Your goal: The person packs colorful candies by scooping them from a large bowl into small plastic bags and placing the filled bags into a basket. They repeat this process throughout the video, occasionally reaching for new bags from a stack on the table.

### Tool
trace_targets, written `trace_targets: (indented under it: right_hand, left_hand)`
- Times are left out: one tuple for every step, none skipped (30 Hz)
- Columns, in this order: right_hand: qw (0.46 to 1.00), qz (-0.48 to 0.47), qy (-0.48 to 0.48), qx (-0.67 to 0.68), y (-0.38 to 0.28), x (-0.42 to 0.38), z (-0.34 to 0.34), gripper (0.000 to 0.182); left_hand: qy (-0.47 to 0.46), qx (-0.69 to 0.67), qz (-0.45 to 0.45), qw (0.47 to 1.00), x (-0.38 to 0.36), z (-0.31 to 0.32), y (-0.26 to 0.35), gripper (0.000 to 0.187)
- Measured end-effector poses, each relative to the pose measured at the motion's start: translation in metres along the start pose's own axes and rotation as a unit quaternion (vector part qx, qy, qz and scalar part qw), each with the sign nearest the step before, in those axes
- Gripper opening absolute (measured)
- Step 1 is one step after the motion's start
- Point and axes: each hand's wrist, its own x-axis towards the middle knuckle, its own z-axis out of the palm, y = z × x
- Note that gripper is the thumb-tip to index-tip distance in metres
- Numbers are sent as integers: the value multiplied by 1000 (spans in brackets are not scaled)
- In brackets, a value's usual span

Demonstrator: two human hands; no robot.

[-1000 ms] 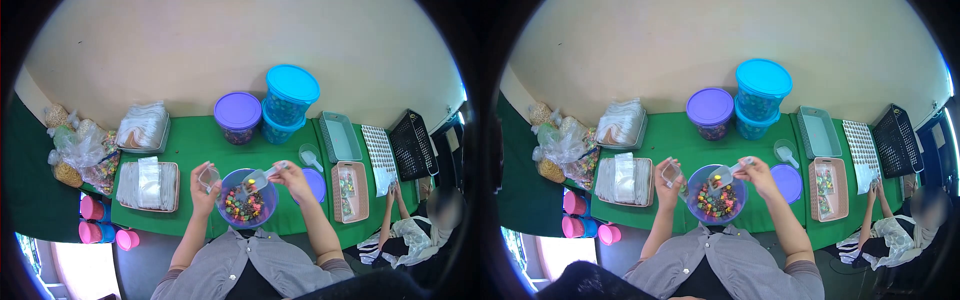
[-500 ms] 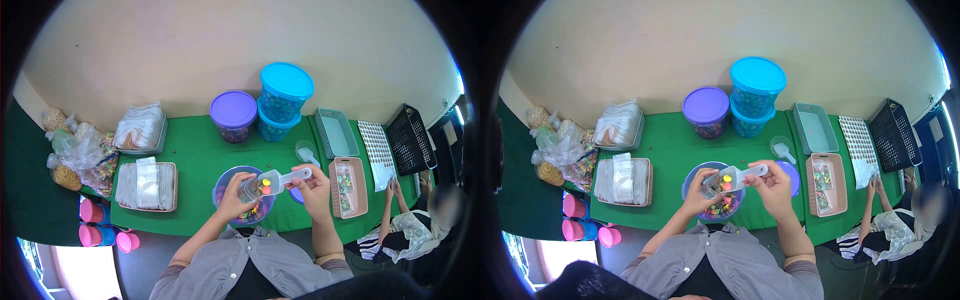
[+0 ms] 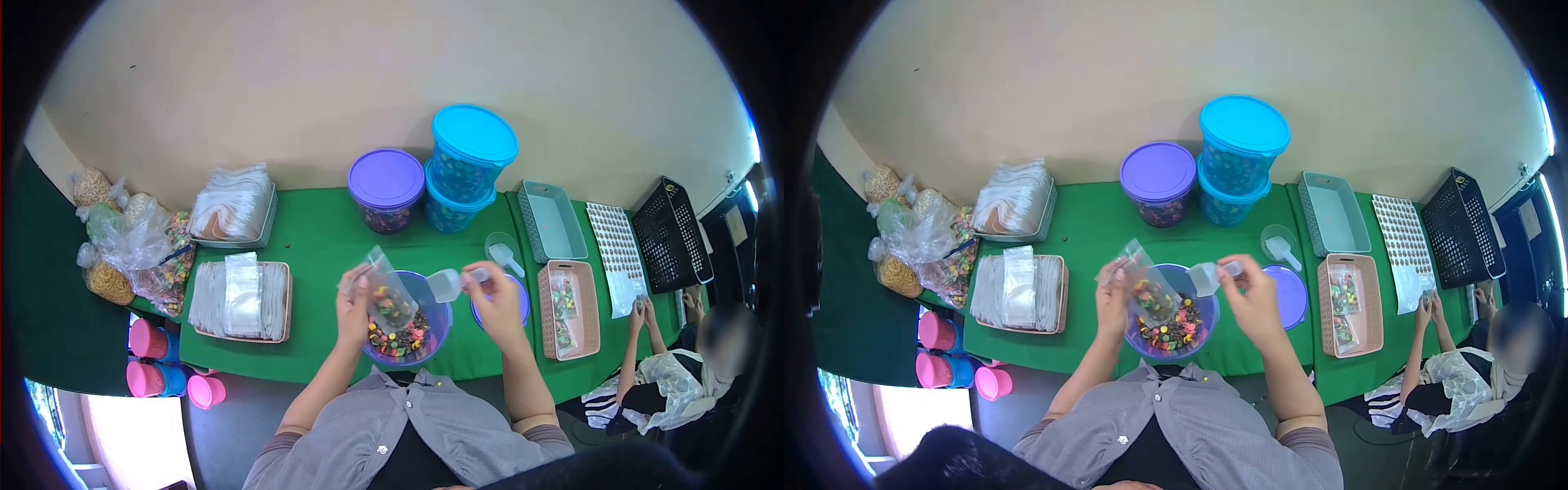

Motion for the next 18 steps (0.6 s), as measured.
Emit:
trace_targets:
  right_hand:
    - [992,54,-72,-90,13,1,4,18]
    - [968,108,-142,-179,28,1,8,17]
    - [958,114,-183,-188,50,-1,15,16]
    - [947,120,-224,-198,75,-6,24,16]
    - [941,117,-255,-192,100,-12,32,16]
    - [933,114,-286,-186,120,-18,40,16]
    - [933,113,-287,-185,127,-22,47,16]
    - [911,112,-336,-213,133,-26,55,17]
    - [885,109,-383,-240,139,-30,60,18]
    - [885,108,-384,-239,147,-34,64,18]
    - [856,88,-406,-308,154,-38,67,17]
    - [822,66,-425,-374,153,-40,69,17]
    - [799,40,-412,-436,152,-41,69,17]
    - [799,39,-412,-437,151,-40,67,17]
    - [843,-35,-341,-415,142,-37,65,18]
    - [875,-110,-266,-389,126,-32,64,19]
    - [875,-110,-266,-389,108,-28,63,19]
    - [952,-4,-217,-218,78,-23,63,21]
  left_hand:
    - [4,26,-18,999,1,-5,6,37]
    - [4,27,-17,999,2,-10,11,37]
    - [22,11,-21,999,4,-13,15,36]
    - [41,-4,-26,999,5,-15,17,36]
    - [50,-17,-19,998,7,-17,17,37]
    - [51,-16,-18,998,7,-17,19,37]
    - [57,-6,-20,998,6,-17,23,36]
    - [63,3,-23,998,6,-17,26,35]
    - [64,4,-22,998,4,-15,29,35]
    - [65,4,-22,998,1,-12,31,30]
    - [66,4,-23,998,-1,-10,32,26]
    - [67,4,-21,998,-3,-8,33,26]
    - [53,10,-16,998,-4,-7,33,24]
    - [39,16,-11,999,-6,-6,33,22]
    - [39,15,-10,999,-8,-6,33,22]
    - [21,20,-21,999,-10,-6,33,22]
    - [4,26,-32,999,-13,-5,32,23]
    - [4,25,-33,999,-15,-4,30,23]
